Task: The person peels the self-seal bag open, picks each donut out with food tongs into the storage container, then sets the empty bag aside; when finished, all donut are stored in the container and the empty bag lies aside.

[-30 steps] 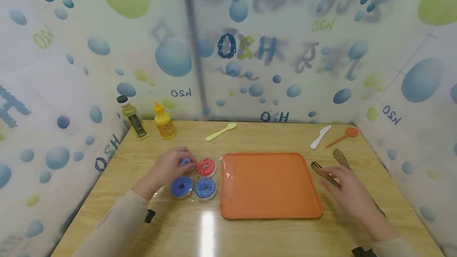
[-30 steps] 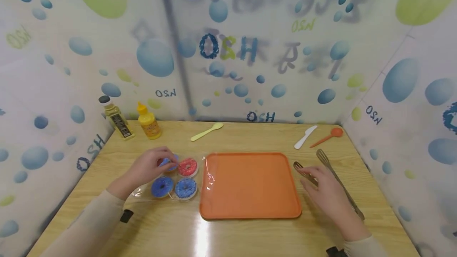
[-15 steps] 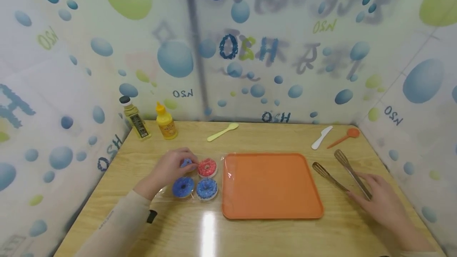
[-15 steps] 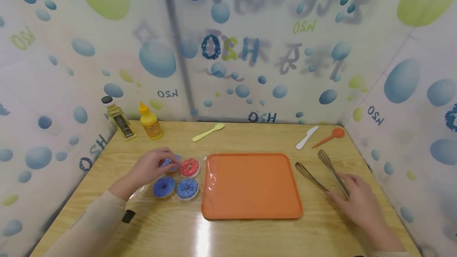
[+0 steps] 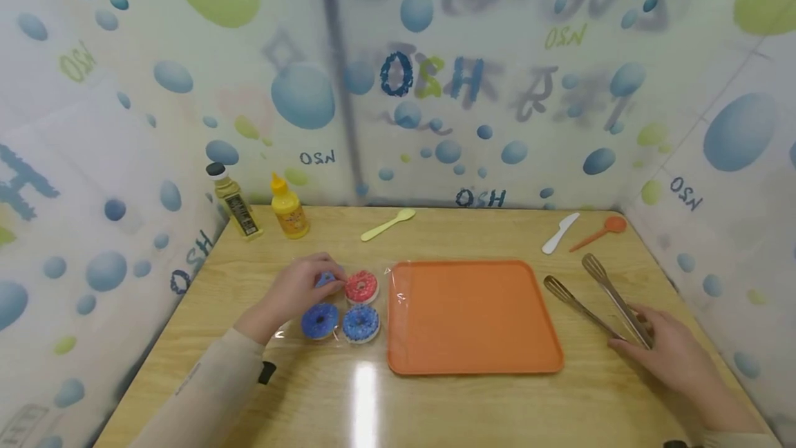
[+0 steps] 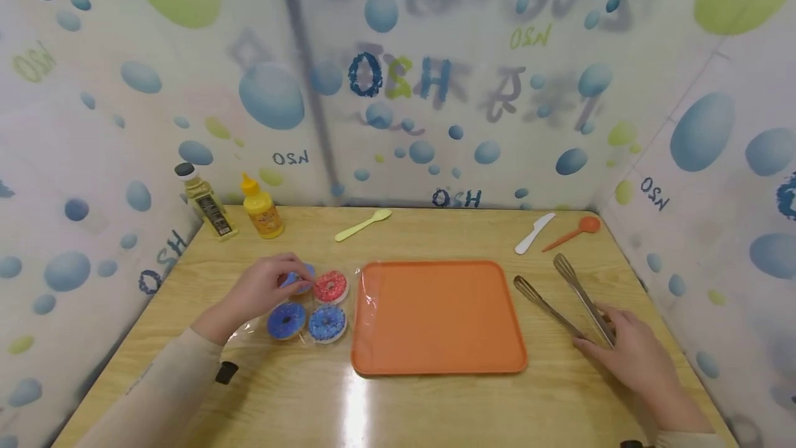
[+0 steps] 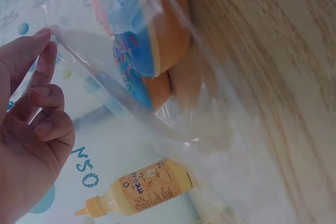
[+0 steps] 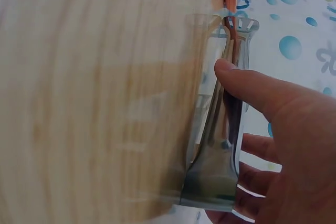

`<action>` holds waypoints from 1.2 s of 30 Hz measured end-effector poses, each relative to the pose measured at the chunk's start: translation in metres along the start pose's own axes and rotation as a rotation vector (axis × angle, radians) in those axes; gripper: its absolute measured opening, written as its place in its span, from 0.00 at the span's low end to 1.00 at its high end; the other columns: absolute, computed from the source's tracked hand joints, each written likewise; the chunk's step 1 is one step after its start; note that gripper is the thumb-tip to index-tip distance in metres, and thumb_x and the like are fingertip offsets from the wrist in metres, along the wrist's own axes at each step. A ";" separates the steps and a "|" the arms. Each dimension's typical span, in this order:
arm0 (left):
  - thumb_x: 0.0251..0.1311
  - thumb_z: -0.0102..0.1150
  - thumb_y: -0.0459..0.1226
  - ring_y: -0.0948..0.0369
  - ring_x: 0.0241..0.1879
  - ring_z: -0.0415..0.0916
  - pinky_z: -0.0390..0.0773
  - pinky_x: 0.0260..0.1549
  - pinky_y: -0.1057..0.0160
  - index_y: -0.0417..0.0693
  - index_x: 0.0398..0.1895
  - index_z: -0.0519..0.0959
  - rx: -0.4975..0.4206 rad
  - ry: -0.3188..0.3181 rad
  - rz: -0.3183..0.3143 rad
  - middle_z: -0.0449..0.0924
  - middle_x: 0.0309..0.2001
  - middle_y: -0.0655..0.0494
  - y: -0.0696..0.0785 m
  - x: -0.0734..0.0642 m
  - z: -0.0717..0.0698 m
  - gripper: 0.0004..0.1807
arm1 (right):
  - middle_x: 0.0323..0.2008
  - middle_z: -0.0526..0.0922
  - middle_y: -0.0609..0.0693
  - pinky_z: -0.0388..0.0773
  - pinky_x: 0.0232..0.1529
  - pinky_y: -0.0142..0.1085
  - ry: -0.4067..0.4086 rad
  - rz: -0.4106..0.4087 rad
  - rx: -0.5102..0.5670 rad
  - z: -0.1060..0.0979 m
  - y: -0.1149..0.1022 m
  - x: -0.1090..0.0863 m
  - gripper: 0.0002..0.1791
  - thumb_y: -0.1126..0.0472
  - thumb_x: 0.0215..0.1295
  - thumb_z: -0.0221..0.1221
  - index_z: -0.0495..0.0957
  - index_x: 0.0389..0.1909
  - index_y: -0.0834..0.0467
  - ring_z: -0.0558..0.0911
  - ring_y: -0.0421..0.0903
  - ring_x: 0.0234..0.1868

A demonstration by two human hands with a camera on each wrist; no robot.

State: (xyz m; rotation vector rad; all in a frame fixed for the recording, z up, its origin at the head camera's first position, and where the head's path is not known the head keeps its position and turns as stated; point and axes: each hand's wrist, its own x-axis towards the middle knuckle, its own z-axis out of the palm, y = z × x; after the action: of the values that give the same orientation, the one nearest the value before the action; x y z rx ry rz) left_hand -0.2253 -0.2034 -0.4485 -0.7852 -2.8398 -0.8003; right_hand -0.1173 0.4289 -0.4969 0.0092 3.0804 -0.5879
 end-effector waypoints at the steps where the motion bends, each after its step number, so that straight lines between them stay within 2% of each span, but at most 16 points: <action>1: 0.64 0.72 0.39 0.68 0.29 0.70 0.73 0.28 0.67 0.59 0.38 0.88 0.001 0.004 0.003 0.84 0.39 0.66 0.000 0.000 0.000 0.03 | 0.54 0.78 0.75 0.80 0.40 0.59 -0.011 0.009 0.003 -0.001 0.000 0.000 0.55 0.33 0.59 0.69 0.64 0.71 0.72 0.81 0.69 0.48; 4: 0.63 0.72 0.40 0.67 0.28 0.70 0.72 0.27 0.67 0.58 0.38 0.89 -0.003 0.011 0.008 0.84 0.39 0.66 0.000 0.001 0.001 0.02 | 0.51 0.80 0.73 0.80 0.36 0.53 -0.029 0.032 0.004 -0.005 0.000 0.000 0.54 0.33 0.60 0.69 0.66 0.70 0.73 0.82 0.65 0.45; 7: 0.64 0.71 0.41 0.66 0.27 0.69 0.72 0.26 0.67 0.58 0.39 0.89 -0.002 0.009 0.001 0.83 0.38 0.67 0.000 0.002 0.001 0.02 | 0.50 0.82 0.71 0.80 0.35 0.52 -0.023 0.026 0.013 -0.006 -0.001 -0.001 0.50 0.36 0.61 0.69 0.68 0.67 0.73 0.82 0.63 0.44; 12: 0.65 0.71 0.41 0.67 0.26 0.69 0.72 0.25 0.67 0.61 0.38 0.89 0.000 0.002 -0.016 0.83 0.38 0.68 0.000 0.001 0.001 0.02 | 0.55 0.79 0.75 0.81 0.40 0.58 -0.005 0.000 0.080 -0.004 -0.003 -0.005 0.45 0.42 0.64 0.70 0.70 0.65 0.74 0.81 0.70 0.48; 17: 0.65 0.71 0.40 0.67 0.25 0.68 0.71 0.25 0.67 0.60 0.38 0.89 -0.006 -0.001 -0.029 0.83 0.39 0.67 0.000 -0.001 0.001 0.02 | 0.56 0.77 0.77 0.81 0.36 0.53 0.068 -0.024 0.152 -0.005 -0.010 -0.008 0.38 0.48 0.67 0.69 0.72 0.65 0.72 0.81 0.70 0.49; 19: 0.64 0.71 0.40 0.67 0.25 0.68 0.71 0.24 0.67 0.59 0.38 0.89 -0.012 0.003 -0.029 0.83 0.39 0.66 -0.001 -0.002 0.000 0.02 | 0.53 0.80 0.73 0.78 0.33 0.43 0.109 -0.036 0.148 -0.006 -0.014 -0.008 0.35 0.49 0.66 0.70 0.74 0.64 0.70 0.83 0.57 0.44; 21: 0.64 0.71 0.39 0.67 0.25 0.68 0.71 0.25 0.67 0.58 0.38 0.89 -0.016 0.005 -0.029 0.83 0.39 0.66 -0.001 -0.003 -0.001 0.02 | 0.50 0.81 0.70 0.75 0.32 0.37 0.149 -0.056 0.143 -0.006 -0.021 -0.008 0.34 0.49 0.65 0.71 0.76 0.63 0.68 0.81 0.42 0.40; 23: 0.65 0.71 0.39 0.67 0.25 0.68 0.71 0.25 0.67 0.57 0.38 0.89 -0.019 0.008 -0.029 0.83 0.38 0.66 -0.001 -0.004 -0.001 0.02 | 0.48 0.83 0.66 0.70 0.30 0.29 0.205 -0.094 0.130 -0.006 -0.030 -0.008 0.31 0.51 0.63 0.73 0.79 0.61 0.65 0.74 0.27 0.39; 25: 0.65 0.70 0.39 0.67 0.25 0.68 0.72 0.25 0.67 0.57 0.39 0.89 -0.021 0.005 -0.029 0.83 0.38 0.66 -0.001 -0.004 -0.002 0.02 | 0.47 0.84 0.63 0.69 0.30 0.27 0.255 -0.139 0.125 -0.006 -0.041 -0.007 0.28 0.53 0.60 0.75 0.81 0.58 0.62 0.68 0.20 0.37; 27: 0.65 0.70 0.39 0.67 0.25 0.68 0.71 0.24 0.67 0.57 0.39 0.89 -0.026 0.002 -0.028 0.83 0.38 0.66 -0.001 -0.004 -0.002 0.02 | 0.46 0.85 0.61 0.68 0.31 0.24 0.294 -0.187 0.121 -0.005 -0.054 -0.006 0.26 0.55 0.58 0.76 0.83 0.55 0.60 0.67 0.19 0.40; 31: 0.65 0.70 0.39 0.67 0.25 0.68 0.71 0.24 0.66 0.57 0.39 0.89 -0.037 -0.004 -0.025 0.83 0.39 0.65 -0.002 -0.004 -0.002 0.02 | 0.45 0.87 0.57 0.69 0.30 0.26 0.310 -0.277 0.130 0.000 -0.081 -0.002 0.22 0.59 0.55 0.77 0.85 0.52 0.56 0.73 0.29 0.36; 33: 0.65 0.70 0.39 0.67 0.25 0.68 0.72 0.24 0.66 0.58 0.39 0.89 -0.041 -0.007 -0.024 0.83 0.39 0.65 -0.002 -0.003 -0.003 0.02 | 0.44 0.87 0.54 0.71 0.29 0.28 0.301 -0.318 0.138 0.004 -0.095 0.001 0.22 0.61 0.55 0.77 0.86 0.52 0.54 0.75 0.32 0.34; 36: 0.65 0.70 0.40 0.67 0.25 0.68 0.72 0.25 0.66 0.58 0.39 0.88 -0.042 -0.010 -0.021 0.83 0.39 0.65 -0.002 -0.002 -0.003 0.02 | 0.43 0.86 0.50 0.71 0.28 0.30 0.258 -0.348 0.150 0.008 -0.114 0.004 0.21 0.61 0.57 0.76 0.86 0.52 0.53 0.74 0.32 0.32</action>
State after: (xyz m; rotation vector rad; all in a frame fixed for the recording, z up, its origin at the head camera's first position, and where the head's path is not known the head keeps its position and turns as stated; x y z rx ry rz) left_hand -0.2246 -0.2075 -0.4475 -0.7677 -2.8531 -0.8642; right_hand -0.1219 0.3203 -0.4627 -0.4984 3.2987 -0.8946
